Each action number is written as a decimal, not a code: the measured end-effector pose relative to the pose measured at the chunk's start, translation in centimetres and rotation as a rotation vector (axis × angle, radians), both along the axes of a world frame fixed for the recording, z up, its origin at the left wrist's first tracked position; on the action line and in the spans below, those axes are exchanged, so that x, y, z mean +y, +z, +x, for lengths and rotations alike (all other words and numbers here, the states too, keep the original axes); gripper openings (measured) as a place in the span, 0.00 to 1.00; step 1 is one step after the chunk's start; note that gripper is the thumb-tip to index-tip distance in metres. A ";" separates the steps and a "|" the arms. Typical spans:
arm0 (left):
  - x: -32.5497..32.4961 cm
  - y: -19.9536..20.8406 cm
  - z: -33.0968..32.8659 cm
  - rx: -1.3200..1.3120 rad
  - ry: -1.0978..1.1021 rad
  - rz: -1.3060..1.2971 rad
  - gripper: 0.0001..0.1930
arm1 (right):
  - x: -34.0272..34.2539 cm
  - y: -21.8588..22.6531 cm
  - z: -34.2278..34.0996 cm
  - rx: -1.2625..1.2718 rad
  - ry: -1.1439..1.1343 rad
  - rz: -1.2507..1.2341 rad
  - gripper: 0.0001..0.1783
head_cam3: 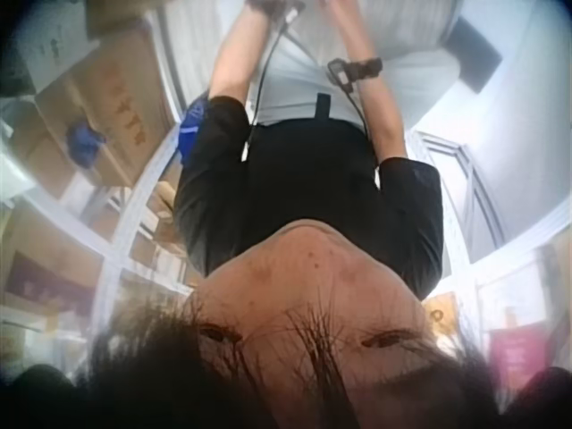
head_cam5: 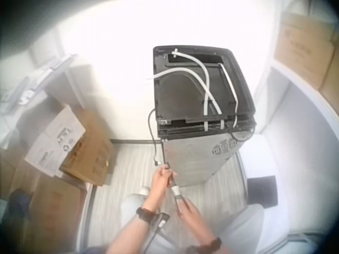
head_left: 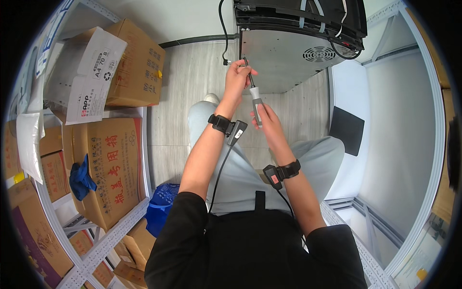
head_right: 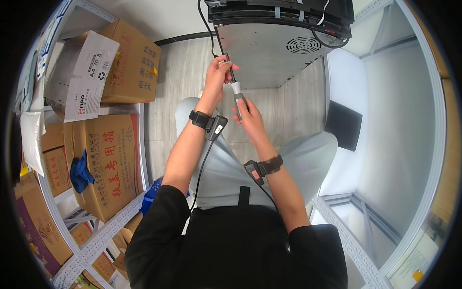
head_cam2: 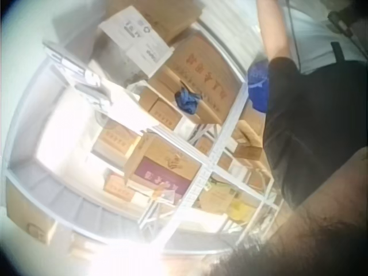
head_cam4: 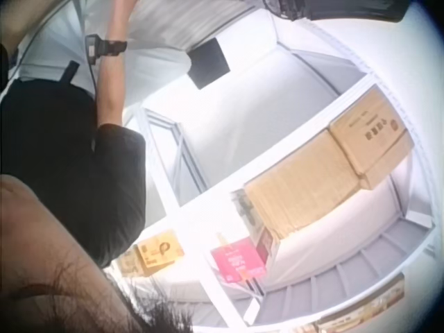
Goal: The person assembles a black electronic device by attaching a cover panel to its top using a screwdriver. They secure the panel with multiple screws, remove it to access internal components, and then reattach it.
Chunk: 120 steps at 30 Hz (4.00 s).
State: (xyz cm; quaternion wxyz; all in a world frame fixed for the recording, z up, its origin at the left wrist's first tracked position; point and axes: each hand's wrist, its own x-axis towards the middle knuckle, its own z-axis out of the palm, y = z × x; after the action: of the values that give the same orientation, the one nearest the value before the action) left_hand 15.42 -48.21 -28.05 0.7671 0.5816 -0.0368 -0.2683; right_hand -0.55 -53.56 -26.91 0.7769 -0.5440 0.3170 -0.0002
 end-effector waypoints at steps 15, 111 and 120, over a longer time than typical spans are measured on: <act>0.0 0.4 0.2 0.005 0.053 -0.041 0.13 | 0.4 0.0 0.4 -0.197 -0.032 0.477 0.20; -2.1 -31.4 -6.8 0.486 -0.464 0.625 0.10 | -7.8 -8.3 -10.5 0.164 -0.832 0.480 0.16; -3.6 -36.6 -5.5 0.376 -0.374 0.710 0.08 | -7.4 -8.7 -7.6 0.187 -0.856 0.585 0.15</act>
State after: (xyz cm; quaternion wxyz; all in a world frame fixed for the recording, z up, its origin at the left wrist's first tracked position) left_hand 9.95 -51.84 -64.65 0.4513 0.7335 0.0935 -0.4996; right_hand -8.14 -60.97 -35.62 0.7950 -0.1240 0.5656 -0.1808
